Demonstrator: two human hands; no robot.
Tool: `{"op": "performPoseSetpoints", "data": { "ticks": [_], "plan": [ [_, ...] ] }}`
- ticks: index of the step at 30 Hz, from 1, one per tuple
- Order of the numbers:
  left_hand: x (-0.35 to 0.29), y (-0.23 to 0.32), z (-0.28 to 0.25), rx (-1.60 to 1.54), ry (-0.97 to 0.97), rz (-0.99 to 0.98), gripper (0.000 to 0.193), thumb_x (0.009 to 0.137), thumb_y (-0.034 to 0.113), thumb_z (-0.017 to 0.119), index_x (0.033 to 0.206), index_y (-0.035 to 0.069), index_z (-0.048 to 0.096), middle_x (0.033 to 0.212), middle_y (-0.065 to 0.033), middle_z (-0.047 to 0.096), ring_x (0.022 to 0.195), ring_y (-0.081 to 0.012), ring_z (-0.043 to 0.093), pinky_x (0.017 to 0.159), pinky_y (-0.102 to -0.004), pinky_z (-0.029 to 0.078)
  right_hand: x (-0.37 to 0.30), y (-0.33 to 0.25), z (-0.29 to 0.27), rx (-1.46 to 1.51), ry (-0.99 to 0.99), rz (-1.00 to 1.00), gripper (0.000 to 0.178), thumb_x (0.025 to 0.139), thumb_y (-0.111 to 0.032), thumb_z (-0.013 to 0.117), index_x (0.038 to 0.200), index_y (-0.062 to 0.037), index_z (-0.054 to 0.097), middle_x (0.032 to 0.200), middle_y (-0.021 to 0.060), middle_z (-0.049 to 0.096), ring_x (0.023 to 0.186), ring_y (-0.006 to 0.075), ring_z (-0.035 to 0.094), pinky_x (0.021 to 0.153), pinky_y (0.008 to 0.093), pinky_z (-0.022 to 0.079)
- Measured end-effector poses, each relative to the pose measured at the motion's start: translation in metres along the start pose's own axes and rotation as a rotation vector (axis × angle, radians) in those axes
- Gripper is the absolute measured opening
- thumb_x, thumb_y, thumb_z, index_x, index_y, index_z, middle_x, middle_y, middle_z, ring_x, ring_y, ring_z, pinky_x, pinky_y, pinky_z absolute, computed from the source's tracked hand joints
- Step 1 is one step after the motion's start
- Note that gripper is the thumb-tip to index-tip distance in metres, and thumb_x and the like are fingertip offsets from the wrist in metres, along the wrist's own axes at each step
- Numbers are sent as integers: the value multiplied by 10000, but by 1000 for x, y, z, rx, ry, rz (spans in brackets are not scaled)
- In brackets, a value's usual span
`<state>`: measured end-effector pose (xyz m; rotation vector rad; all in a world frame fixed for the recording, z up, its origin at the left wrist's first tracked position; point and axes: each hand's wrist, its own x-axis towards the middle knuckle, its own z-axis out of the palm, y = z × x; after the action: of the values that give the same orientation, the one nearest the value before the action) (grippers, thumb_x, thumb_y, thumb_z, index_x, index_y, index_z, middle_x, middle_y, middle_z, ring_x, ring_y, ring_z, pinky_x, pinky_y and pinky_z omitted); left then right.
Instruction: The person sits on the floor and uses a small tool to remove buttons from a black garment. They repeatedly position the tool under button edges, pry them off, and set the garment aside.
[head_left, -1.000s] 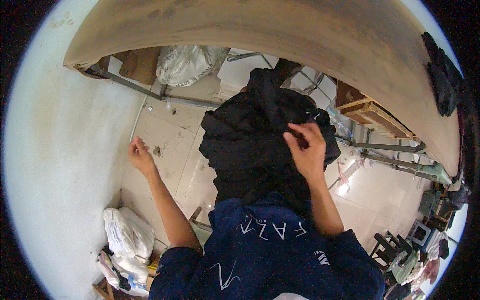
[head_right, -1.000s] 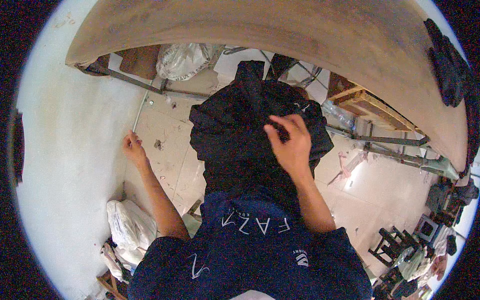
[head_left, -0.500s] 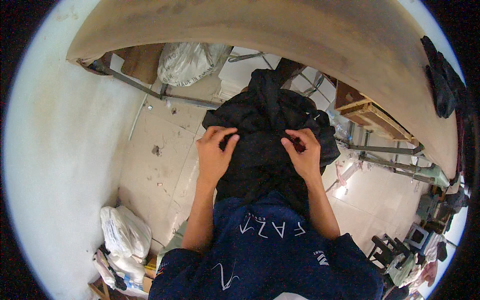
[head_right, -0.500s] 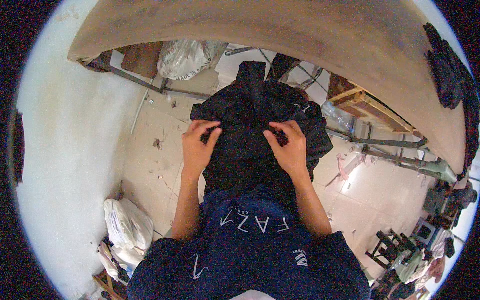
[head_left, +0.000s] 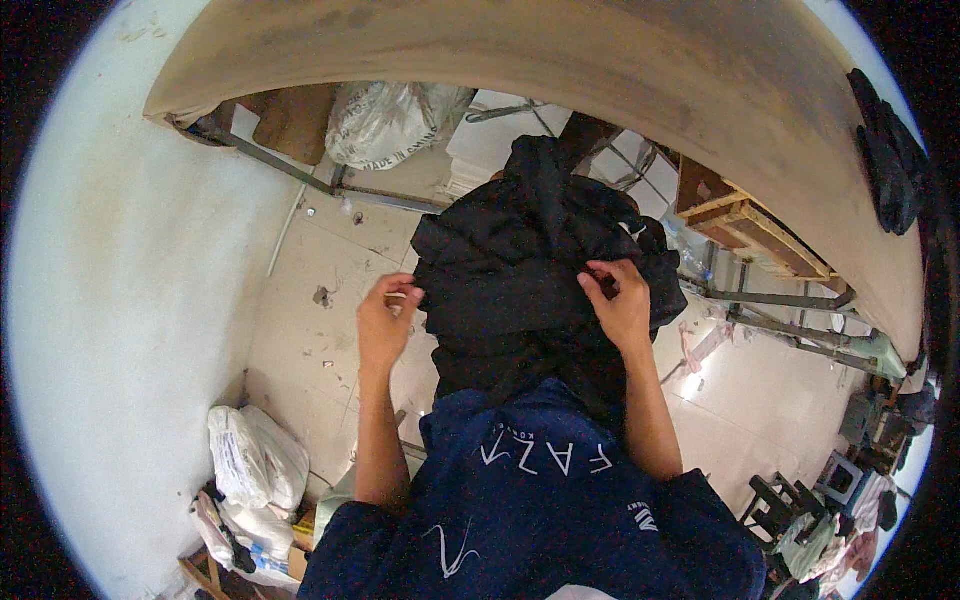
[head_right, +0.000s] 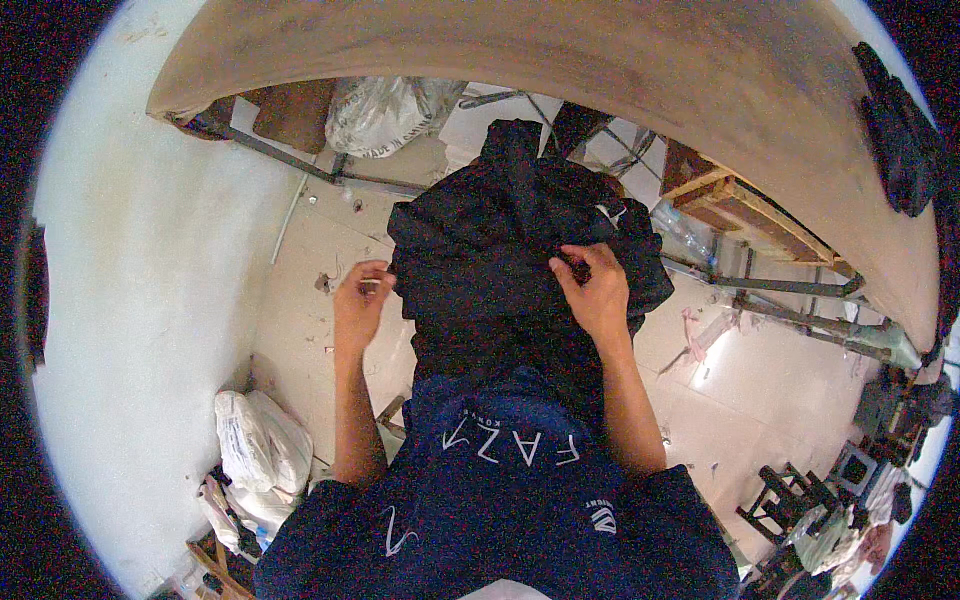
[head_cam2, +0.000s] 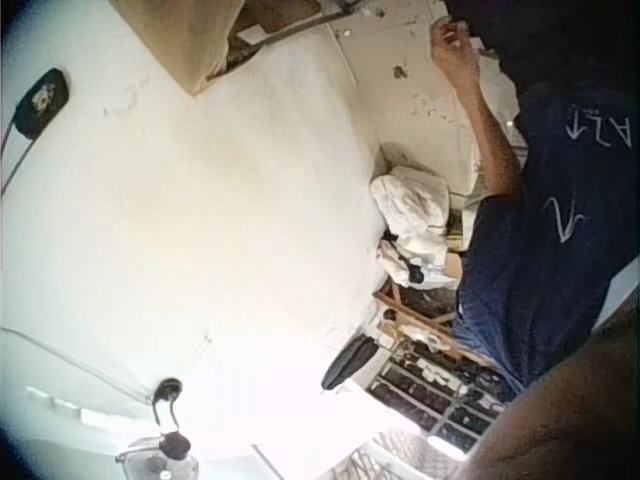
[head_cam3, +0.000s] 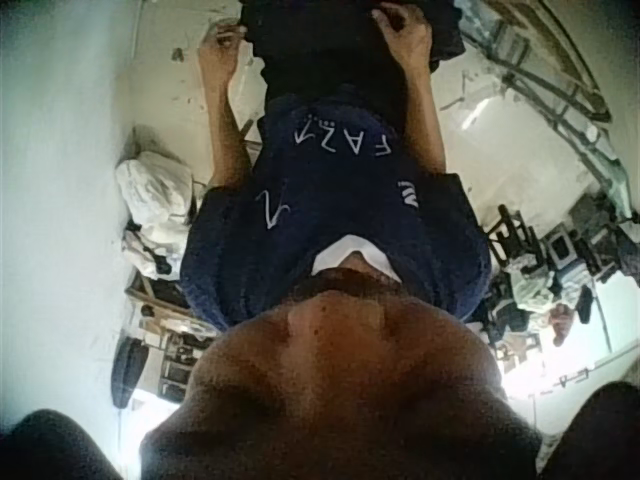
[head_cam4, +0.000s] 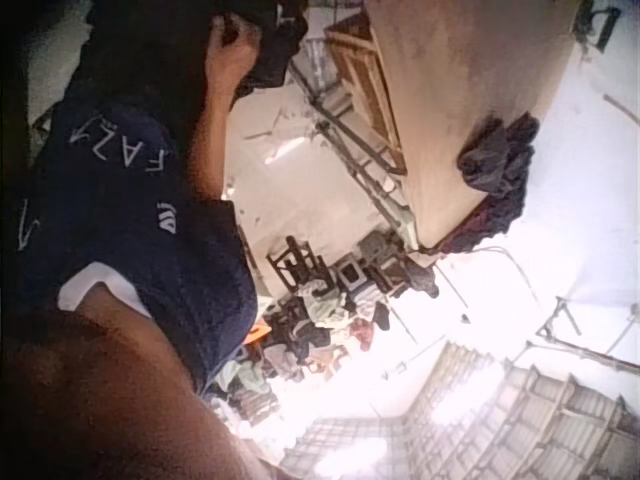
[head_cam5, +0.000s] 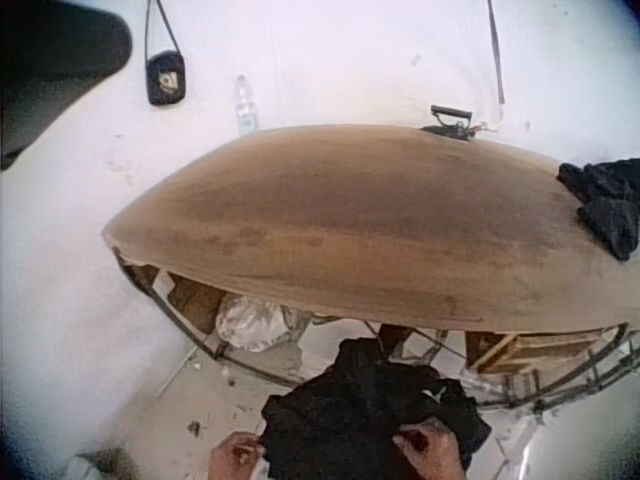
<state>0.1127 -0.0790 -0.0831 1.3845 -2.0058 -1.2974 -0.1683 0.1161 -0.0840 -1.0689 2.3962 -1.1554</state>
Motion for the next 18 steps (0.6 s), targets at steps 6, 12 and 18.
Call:
{"op": "performPoseSetpoints", "data": {
  "ticks": [6, 12, 18],
  "plan": [
    [-25, 29, 38, 157, 162, 278, 368, 778, 151, 810, 1111, 81, 670, 1011, -100, 663, 774, -233, 645, 725, -338, 506, 4, 17, 0, -16, 42, -46, 237, 824, -192, 782, 990, -30, 735, 875, 103, 664, 712, 173, 641, 601, 279, 472],
    [-16, -5, 57, -153, 64, 169, 132, 873, 127, 736, 949, 22, 713, 750, -66, 665, 655, -184, 628, 629, -294, 500, 5, 13, -3, -41, 13, 26, 261, 826, -259, 772, 965, -42, 730, 875, 123, 678, 810, 282, 674, 715, 367, 526],
    [-10, -36, 34, -487, 111, -223, 265, 981, 238, 621, 872, 4, 683, 665, -30, 617, 634, -84, 594, 570, -217, 446, 1, 14, -4, 26, 34, 45, 268, 825, -265, 774, 967, -43, 730, 859, 124, 672, 781, 273, 667, 692, 364, 521]
  ]
}}
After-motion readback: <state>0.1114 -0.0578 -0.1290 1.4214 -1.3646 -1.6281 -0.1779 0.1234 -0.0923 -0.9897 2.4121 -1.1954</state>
